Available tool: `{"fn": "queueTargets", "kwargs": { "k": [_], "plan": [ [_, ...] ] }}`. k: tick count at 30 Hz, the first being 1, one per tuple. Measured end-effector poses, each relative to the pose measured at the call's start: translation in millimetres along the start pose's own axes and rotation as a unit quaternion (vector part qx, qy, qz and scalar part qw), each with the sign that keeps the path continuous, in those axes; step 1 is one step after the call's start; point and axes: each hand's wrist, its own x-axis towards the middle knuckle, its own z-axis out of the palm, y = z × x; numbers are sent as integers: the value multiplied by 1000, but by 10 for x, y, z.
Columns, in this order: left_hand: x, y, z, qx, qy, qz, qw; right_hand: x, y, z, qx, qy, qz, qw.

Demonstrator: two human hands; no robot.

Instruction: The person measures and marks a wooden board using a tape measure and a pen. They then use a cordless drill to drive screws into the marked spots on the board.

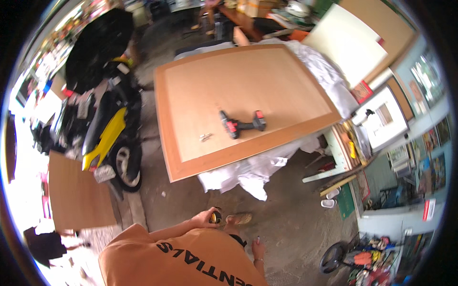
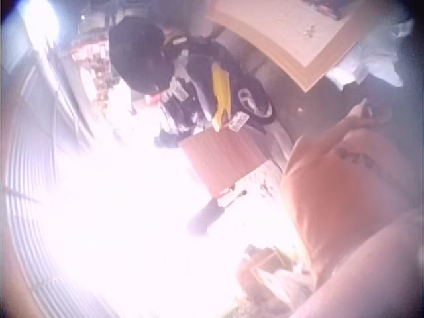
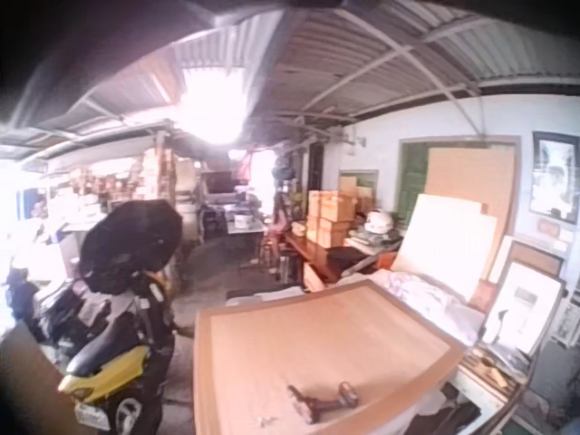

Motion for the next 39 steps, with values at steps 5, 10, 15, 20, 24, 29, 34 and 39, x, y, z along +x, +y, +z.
{"fn": "queueTargets", "kwargs": {
  "k": [5,10,15,20,24,29,34,39],
  "plan": [
    [-1363,-1181,-88,-114,236,-174,949,-133,-1000,628,-102,-47,-156,981],
    [-2402,-1980,-241,-271,542,-315,730,-284,-1971,1056,-158,-159,-334,916],
    [-3360,-2069,-24,-388,698,-336,500,11,-2684,1438,-212,-297,-347,864],
    [-3558,-1825,607,-405,743,-369,383,419,-3210,1837,-317,-349,-388,792],
    [-3358,-1405,1310,-463,721,-435,276,466,-3687,2140,-346,-398,-429,733],
    [-2938,-999,1973,-557,675,-452,174,306,-4054,2432,-322,-460,-453,693],
    [-2773,-951,2227,-562,693,-426,150,112,-4182,2542,-338,-521,-412,666],
    [-3059,-1318,1929,-553,693,-421,189,-8,-4293,2696,-347,-511,-428,660]
  ]
}}
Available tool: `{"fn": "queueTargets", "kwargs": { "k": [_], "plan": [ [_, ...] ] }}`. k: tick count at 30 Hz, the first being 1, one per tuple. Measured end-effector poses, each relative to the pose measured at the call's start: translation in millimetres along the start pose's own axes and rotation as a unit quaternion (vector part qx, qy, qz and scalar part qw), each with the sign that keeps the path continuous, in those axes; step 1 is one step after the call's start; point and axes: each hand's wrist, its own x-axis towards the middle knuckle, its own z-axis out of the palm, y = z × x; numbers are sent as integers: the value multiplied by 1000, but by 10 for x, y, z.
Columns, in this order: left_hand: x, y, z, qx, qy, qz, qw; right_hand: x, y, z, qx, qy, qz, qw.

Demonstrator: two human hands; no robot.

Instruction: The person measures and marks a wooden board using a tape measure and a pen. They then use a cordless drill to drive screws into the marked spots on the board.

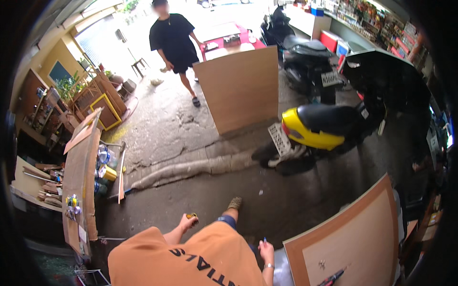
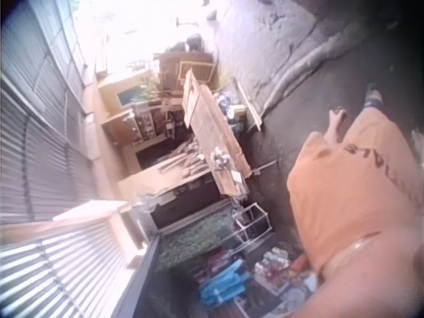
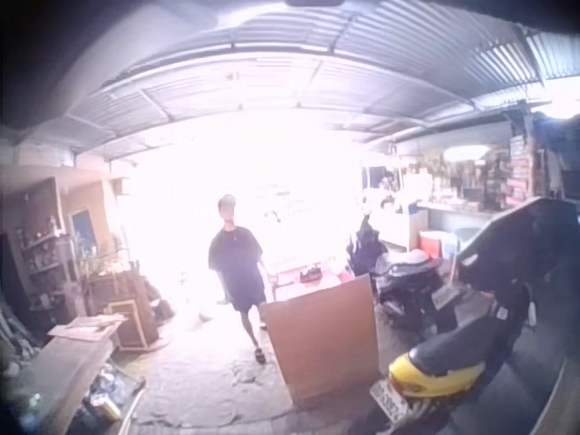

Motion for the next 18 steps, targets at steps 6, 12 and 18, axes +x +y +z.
{"fn": "queueTargets", "kwargs": {
  "k": [6,12,18],
  "plan": [
    [593,989,583,5,-113,87,990,202,-378,-95,24,84,52,995],
    [553,2482,1446,3,-403,188,896,632,-1454,-1,180,125,-44,975],
    [-143,3327,2371,-19,-637,171,752,822,-2328,162,283,216,-45,933]
  ]
}}
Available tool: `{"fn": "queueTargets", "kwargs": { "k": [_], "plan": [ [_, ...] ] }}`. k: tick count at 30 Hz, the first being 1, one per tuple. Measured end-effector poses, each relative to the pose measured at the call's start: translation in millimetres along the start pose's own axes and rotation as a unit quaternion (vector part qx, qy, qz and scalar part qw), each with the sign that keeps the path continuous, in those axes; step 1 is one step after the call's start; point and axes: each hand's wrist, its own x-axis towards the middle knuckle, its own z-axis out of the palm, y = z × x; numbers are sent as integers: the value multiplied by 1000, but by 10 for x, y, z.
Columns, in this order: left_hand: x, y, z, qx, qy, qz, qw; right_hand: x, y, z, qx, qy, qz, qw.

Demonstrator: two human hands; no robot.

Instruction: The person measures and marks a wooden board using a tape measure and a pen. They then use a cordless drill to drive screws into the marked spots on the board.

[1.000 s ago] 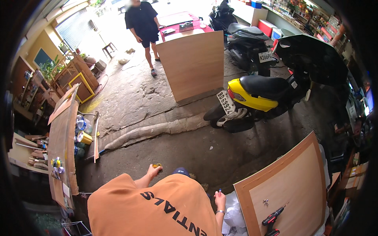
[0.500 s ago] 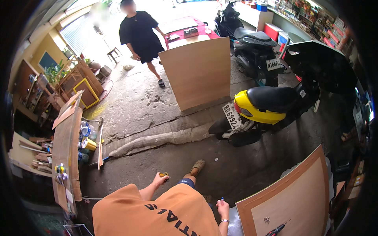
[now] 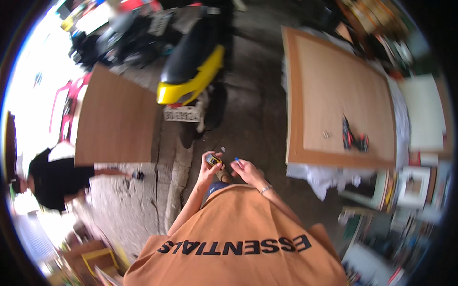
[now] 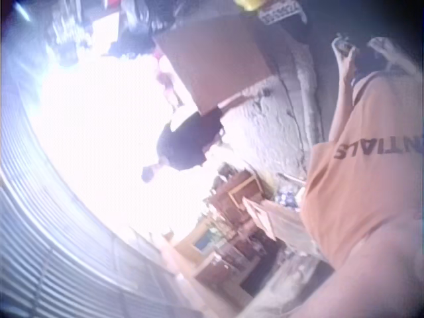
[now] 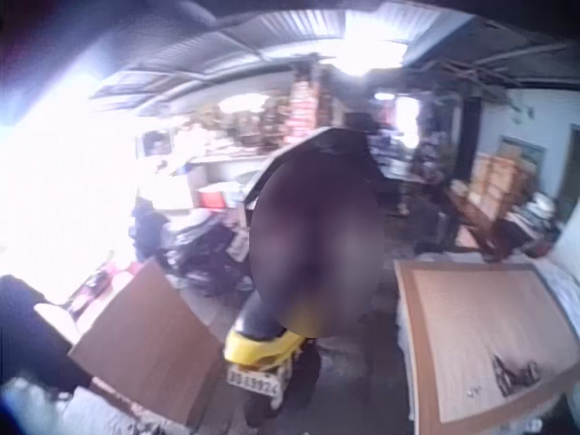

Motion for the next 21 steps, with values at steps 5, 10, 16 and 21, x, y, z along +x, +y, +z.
{"fn": "queueTargets", "kwargs": {
  "k": [5,10,16,21],
  "plan": [
    [443,132,618,77,-115,-33,990,-132,-314,-94,116,92,58,987],
    [864,61,1076,95,-193,-52,975,-104,-278,-353,245,216,40,944],
    [1424,-65,1394,165,-245,-68,953,213,-99,-679,290,302,24,908],
    [1977,-147,1593,255,-217,-61,941,405,-86,-1119,278,296,7,914]
  ]
}}
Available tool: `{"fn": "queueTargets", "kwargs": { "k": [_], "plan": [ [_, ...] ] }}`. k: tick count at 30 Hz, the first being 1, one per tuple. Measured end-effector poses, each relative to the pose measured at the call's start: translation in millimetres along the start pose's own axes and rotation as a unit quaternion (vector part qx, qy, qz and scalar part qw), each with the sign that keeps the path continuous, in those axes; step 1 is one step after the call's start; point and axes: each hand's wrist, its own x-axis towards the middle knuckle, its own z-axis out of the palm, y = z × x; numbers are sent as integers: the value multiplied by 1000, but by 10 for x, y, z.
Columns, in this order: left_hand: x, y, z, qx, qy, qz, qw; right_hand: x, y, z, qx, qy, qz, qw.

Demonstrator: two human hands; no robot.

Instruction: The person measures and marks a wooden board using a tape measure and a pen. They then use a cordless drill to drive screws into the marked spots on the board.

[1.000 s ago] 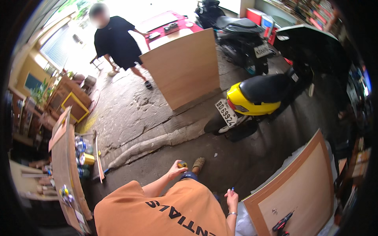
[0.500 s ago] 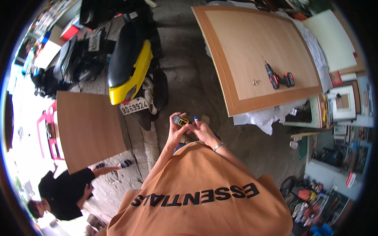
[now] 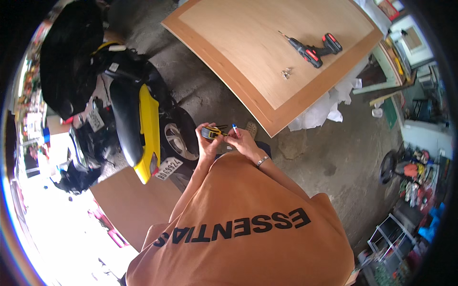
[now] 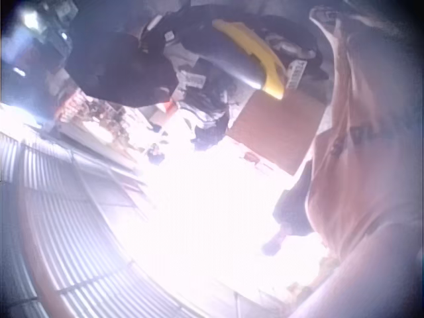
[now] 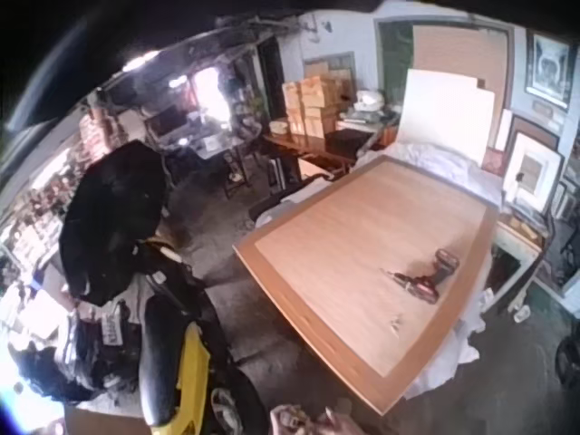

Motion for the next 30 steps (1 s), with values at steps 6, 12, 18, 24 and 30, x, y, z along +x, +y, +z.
{"fn": "queueTargets", "kwargs": {
  "k": [6,12,18,24,30],
  "plan": [
    [1161,434,-284,179,38,34,983,-170,127,-667,168,259,12,951],
    [2767,837,-670,281,-66,11,957,-616,754,-985,170,540,64,822],
    [4159,702,-445,358,-172,123,909,-183,1234,-489,110,672,93,727],
    [4626,567,-334,353,-231,225,878,239,1072,-274,77,773,145,613],
    [4835,698,-367,447,-211,211,843,422,1055,-223,1,829,143,540]
  ]
}}
